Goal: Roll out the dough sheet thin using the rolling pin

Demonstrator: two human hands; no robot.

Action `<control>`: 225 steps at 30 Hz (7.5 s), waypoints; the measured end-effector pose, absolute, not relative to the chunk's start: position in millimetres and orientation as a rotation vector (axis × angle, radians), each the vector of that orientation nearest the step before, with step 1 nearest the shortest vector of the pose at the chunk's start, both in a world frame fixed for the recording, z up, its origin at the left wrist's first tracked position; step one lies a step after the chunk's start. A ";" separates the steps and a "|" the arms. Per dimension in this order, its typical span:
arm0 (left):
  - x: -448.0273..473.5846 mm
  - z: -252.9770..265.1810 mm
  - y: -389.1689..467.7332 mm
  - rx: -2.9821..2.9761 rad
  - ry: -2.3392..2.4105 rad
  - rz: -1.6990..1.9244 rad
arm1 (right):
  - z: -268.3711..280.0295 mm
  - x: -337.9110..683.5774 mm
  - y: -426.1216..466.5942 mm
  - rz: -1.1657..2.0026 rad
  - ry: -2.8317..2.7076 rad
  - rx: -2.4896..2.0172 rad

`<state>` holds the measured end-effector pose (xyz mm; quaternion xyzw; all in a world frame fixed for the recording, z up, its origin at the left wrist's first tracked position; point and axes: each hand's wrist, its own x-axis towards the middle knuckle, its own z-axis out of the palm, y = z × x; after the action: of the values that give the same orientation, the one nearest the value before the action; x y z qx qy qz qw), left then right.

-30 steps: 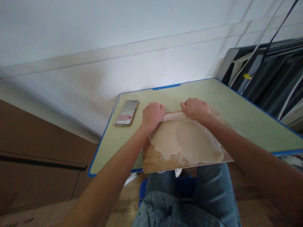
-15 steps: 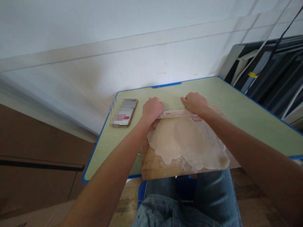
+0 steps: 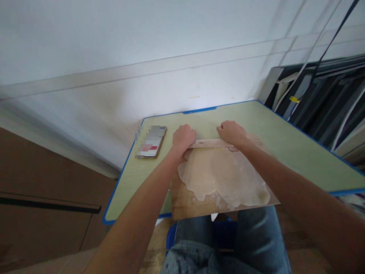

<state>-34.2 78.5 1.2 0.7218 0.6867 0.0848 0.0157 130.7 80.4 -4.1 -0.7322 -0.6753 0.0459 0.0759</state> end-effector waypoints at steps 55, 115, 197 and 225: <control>-23.6 -7.4 42.1 2.255 2.273 0.301 | 2.1 124.8 23.9 -0.036 -2.146 -2.205; -14.0 8.4 18.5 2.551 1.921 0.246 | 16.0 131.0 -28.2 -0.238 -2.206 -2.054; 37.6 -8.4 97.8 2.431 1.891 0.357 | -1.9 161.0 52.2 0.008 -1.971 -2.227; -11.9 4.9 -49.6 2.892 1.615 0.142 | -19.7 168.6 -32.8 -0.139 -2.463 -1.458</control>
<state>-11.9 -49.6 4.9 0.8691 0.4852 0.0426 -0.0869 168.6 -32.8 -19.7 -0.5040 -0.8513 -0.0482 0.1378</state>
